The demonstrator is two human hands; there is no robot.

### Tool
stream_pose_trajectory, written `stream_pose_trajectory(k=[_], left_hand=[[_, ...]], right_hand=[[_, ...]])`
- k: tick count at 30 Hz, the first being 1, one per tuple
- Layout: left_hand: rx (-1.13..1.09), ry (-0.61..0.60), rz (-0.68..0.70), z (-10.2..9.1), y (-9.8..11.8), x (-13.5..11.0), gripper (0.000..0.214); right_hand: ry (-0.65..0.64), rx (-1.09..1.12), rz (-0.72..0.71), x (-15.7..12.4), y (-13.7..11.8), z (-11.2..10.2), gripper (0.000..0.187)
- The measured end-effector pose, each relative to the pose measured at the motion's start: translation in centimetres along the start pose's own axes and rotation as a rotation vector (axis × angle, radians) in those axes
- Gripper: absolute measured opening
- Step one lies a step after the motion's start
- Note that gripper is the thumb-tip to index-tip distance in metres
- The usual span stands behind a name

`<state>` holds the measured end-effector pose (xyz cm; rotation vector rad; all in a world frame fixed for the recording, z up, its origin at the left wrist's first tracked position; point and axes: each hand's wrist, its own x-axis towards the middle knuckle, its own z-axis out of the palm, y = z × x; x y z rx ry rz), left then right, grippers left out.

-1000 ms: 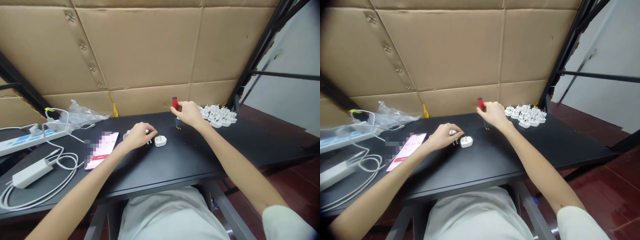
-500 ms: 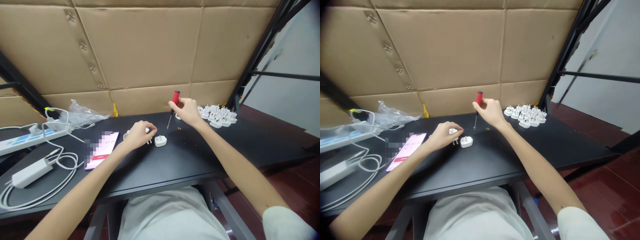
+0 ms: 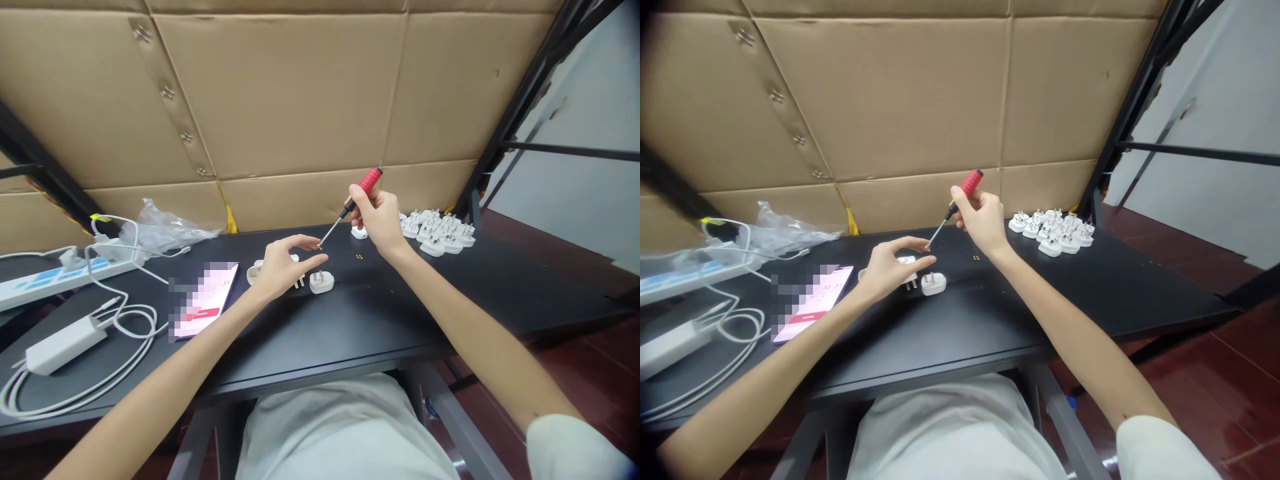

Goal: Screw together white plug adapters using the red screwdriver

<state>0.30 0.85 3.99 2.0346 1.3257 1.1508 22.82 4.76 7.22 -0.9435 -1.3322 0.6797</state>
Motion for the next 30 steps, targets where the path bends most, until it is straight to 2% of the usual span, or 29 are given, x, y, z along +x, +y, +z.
stream_pose_trajectory(k=[4,7,14,21,30], left_hand=[[-0.257,-0.028,-0.063,0.46,0.11,0.06,0.045],[-0.338,0.003,-0.068,0.72,0.16,0.06,0.044],[-0.288,0.076,-0.013,0.60,0.56,-0.05,0.031],[-0.192,0.106,0.067,0.50,0.22,-0.07,0.027],[-0.151,0.117,0.061,0.24,0.87,-0.36,0.026]], right_hand=[[0.046,0.079,0.024,0.19,-0.06,0.18,0.050],[0.079,0.172,0.025,0.39,0.08,0.25,0.059],[0.069,0.254,0.044,0.49,0.48,0.27,0.059],[0.104,0.228,-0.005,0.52,0.32,0.27,0.060],[0.047,0.132,-0.073,-0.32,0.44,0.69,0.055]])
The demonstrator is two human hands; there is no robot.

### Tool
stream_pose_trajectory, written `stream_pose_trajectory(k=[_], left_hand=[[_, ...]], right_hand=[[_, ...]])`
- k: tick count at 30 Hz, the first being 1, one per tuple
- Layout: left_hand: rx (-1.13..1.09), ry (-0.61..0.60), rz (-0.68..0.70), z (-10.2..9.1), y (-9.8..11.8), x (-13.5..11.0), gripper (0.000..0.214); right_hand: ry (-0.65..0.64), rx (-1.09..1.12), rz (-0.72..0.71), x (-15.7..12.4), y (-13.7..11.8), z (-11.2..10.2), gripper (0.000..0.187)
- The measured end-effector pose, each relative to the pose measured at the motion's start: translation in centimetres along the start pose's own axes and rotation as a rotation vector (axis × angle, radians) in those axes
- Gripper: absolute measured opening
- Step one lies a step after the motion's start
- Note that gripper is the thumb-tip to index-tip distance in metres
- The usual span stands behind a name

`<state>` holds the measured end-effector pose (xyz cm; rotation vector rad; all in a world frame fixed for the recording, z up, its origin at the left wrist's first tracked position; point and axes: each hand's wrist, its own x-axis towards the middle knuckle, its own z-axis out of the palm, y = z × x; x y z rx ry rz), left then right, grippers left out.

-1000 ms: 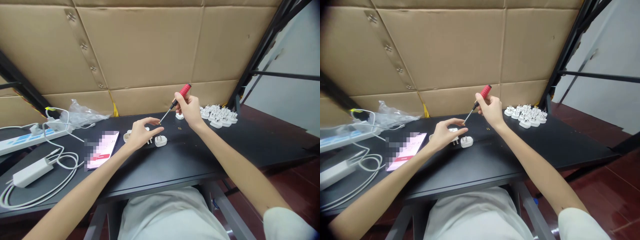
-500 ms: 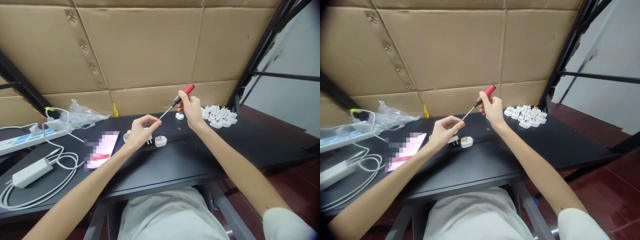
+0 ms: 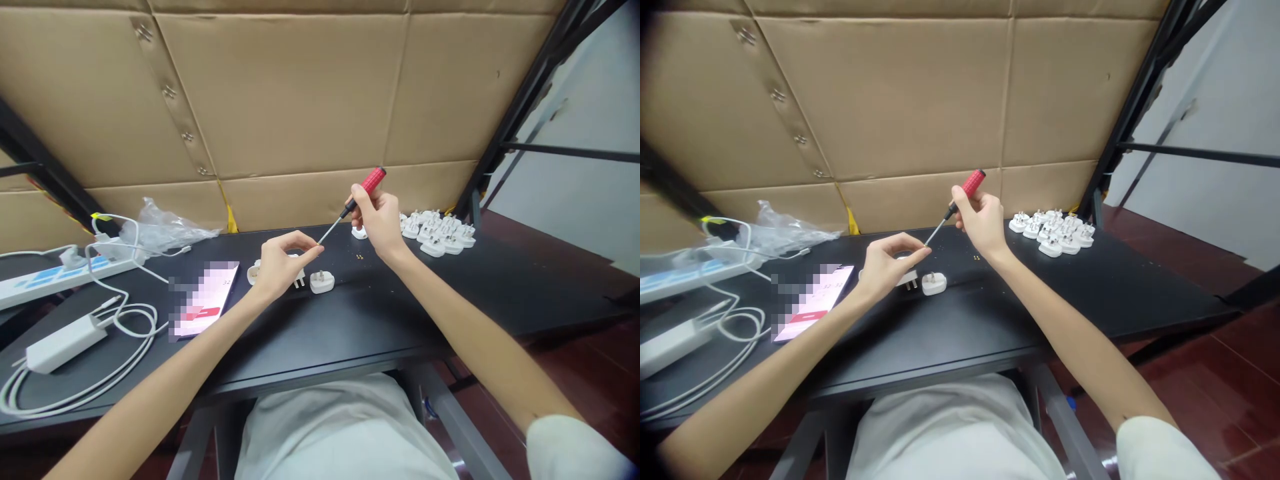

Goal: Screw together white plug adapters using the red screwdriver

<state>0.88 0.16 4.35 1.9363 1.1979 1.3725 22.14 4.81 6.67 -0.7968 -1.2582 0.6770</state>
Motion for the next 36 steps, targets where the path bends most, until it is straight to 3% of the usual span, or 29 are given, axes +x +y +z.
stream_pose_trajectory(k=[9,15,22,27,36], left_hand=[[0.067,-0.009,0.023,0.2,-0.6,-0.1,0.020],[0.182,-0.148,0.004,-0.1,-1.4,0.1,0.019],[0.314,-0.264,0.034,-0.6,-1.9,0.4,0.012],[0.303,-0.377,0.018,-1.2,-1.4,0.8,0.019],[0.400,-0.458,0.036,-2.0,-1.8,1.0,0.039]], right_hand=[[-0.109,-0.087,-0.085,-0.4,-0.1,-0.1,0.057],[-0.238,0.018,-0.014,-1.0,-0.1,0.5,0.058],[-0.263,-0.038,-0.035,-1.7,0.2,0.9,0.054],[-0.285,-0.054,-0.039,-2.3,-0.1,1.2,0.051],[-0.328,-0.059,-0.063,-3.1,-0.2,1.6,0.044]])
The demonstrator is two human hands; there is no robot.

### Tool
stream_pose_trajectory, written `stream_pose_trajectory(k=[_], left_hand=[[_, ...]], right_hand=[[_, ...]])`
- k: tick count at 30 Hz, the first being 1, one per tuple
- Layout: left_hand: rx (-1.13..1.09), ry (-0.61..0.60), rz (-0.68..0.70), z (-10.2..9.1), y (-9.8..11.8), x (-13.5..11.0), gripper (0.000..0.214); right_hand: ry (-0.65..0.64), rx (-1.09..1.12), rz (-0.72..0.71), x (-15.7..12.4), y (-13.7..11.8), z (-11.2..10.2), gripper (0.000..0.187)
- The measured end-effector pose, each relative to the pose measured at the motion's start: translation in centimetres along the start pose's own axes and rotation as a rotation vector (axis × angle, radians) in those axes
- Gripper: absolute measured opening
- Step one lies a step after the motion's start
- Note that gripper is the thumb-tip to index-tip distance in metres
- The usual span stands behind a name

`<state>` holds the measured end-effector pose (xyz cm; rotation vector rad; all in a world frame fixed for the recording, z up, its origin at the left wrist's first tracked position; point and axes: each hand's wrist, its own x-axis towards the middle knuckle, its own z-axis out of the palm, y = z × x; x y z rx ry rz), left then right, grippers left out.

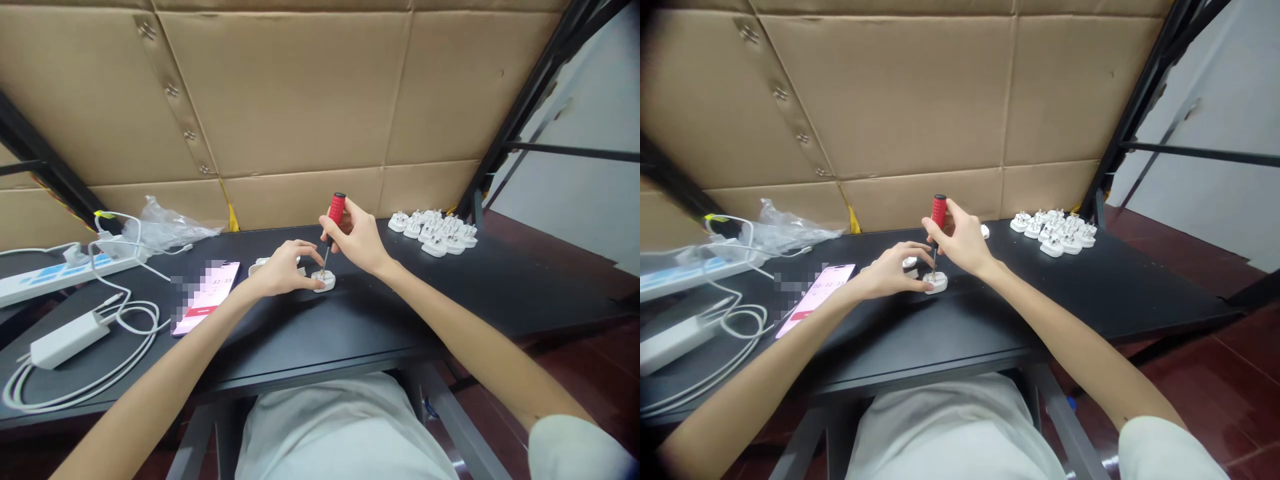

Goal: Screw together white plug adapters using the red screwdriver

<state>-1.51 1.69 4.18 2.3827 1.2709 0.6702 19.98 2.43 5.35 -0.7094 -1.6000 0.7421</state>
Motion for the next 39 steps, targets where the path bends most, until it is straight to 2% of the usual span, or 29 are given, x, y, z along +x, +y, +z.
stream_pose_trajectory(k=[10,22,28,32,35,37,39], left_hand=[[0.028,-0.005,-0.006,0.12,-0.25,-0.12,0.051],[0.042,0.023,0.012,0.55,-0.14,-0.27,0.042],[0.047,0.021,0.018,0.57,-0.14,-0.22,0.041],[0.078,0.002,-0.004,0.66,-0.38,-0.23,0.043],[0.083,-0.007,-0.019,0.78,-0.61,-0.29,0.044],[0.078,-0.005,-0.015,0.86,-0.77,-0.32,0.042],[0.086,-0.005,-0.014,0.91,-0.87,-0.33,0.040]], right_hand=[[-0.061,-0.039,-0.008,-0.47,0.11,0.40,0.039],[-0.080,-0.061,-0.006,-0.69,0.24,0.80,0.042],[-0.094,-0.074,-0.017,-0.72,0.18,0.76,0.038],[-0.054,-0.162,-0.030,-0.68,0.33,0.81,0.036],[-0.040,-0.142,-0.030,-0.66,0.52,0.92,0.032],[-0.051,-0.101,-0.018,-0.70,0.65,0.95,0.038],[-0.057,-0.088,-0.024,-0.78,0.75,0.93,0.056]])
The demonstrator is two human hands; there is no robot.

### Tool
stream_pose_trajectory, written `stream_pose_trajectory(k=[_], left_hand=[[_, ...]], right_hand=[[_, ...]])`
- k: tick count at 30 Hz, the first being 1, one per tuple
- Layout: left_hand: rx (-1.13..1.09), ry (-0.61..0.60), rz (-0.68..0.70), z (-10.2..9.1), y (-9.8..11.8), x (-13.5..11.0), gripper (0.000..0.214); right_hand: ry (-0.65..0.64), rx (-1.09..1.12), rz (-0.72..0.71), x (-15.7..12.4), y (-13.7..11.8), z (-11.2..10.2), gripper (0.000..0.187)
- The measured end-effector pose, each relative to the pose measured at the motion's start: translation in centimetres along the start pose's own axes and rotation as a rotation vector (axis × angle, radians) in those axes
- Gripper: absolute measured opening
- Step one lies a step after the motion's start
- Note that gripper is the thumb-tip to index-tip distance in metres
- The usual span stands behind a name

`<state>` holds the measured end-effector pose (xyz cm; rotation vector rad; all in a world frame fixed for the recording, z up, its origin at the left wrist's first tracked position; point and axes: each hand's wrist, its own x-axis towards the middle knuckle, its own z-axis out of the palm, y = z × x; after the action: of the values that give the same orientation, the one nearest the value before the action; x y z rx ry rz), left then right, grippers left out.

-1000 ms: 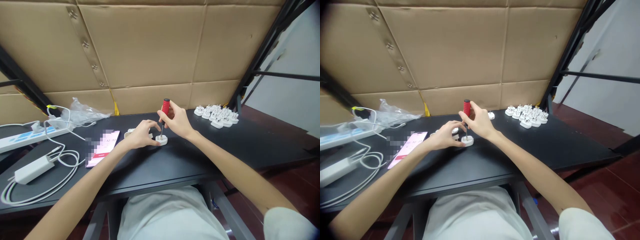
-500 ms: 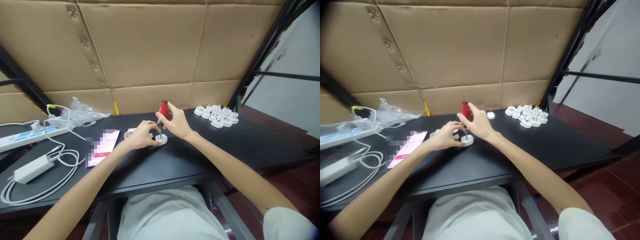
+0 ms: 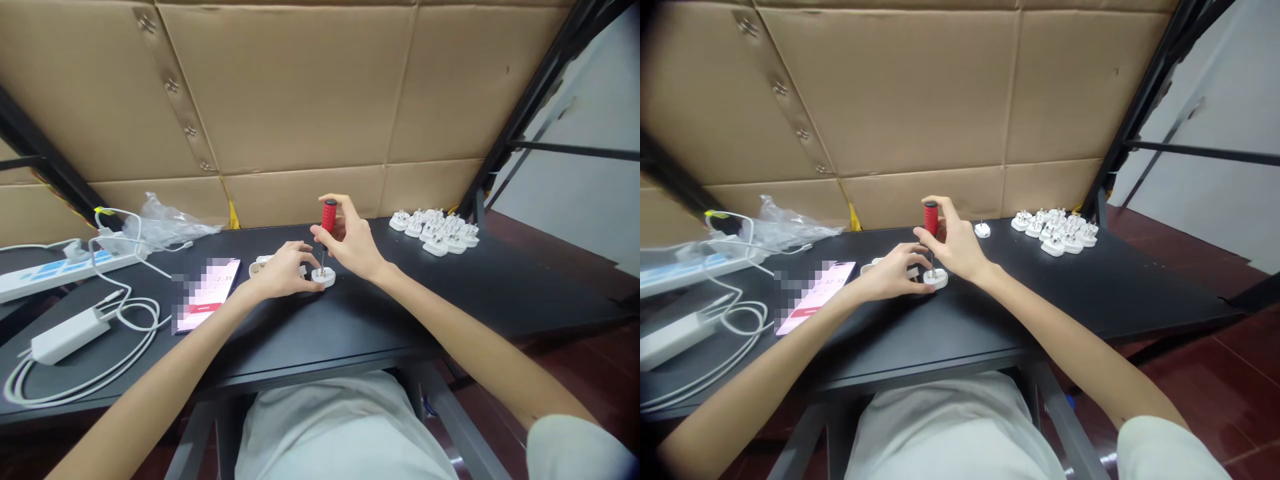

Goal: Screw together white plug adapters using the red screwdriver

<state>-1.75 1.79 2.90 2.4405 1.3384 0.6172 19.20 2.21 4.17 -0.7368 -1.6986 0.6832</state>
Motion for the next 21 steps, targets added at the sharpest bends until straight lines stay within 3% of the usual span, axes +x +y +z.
stream_pose_trajectory(k=[2,4,10,15,21], left_hand=[[0.020,-0.010,-0.010,0.0,0.0,0.0,0.039],[0.033,-0.019,-0.017,0.0,-0.1,0.0,0.039],[0.018,0.011,-0.006,0.0,-0.2,0.0,0.038],[0.001,0.031,-0.010,0.2,-0.5,0.1,0.036],[0.059,-0.015,-0.047,0.0,-0.1,0.2,0.039]], right_hand=[[-0.005,-0.013,-0.030,-0.1,0.1,-0.1,0.072],[-0.021,-0.038,-0.063,-0.1,0.1,-0.2,0.076],[-0.040,-0.127,-0.147,-0.3,-0.4,-0.6,0.054],[0.044,-0.174,-0.219,-0.3,-1.1,-0.6,0.047],[0.124,-0.268,-0.320,0.2,0.0,0.1,0.036]])
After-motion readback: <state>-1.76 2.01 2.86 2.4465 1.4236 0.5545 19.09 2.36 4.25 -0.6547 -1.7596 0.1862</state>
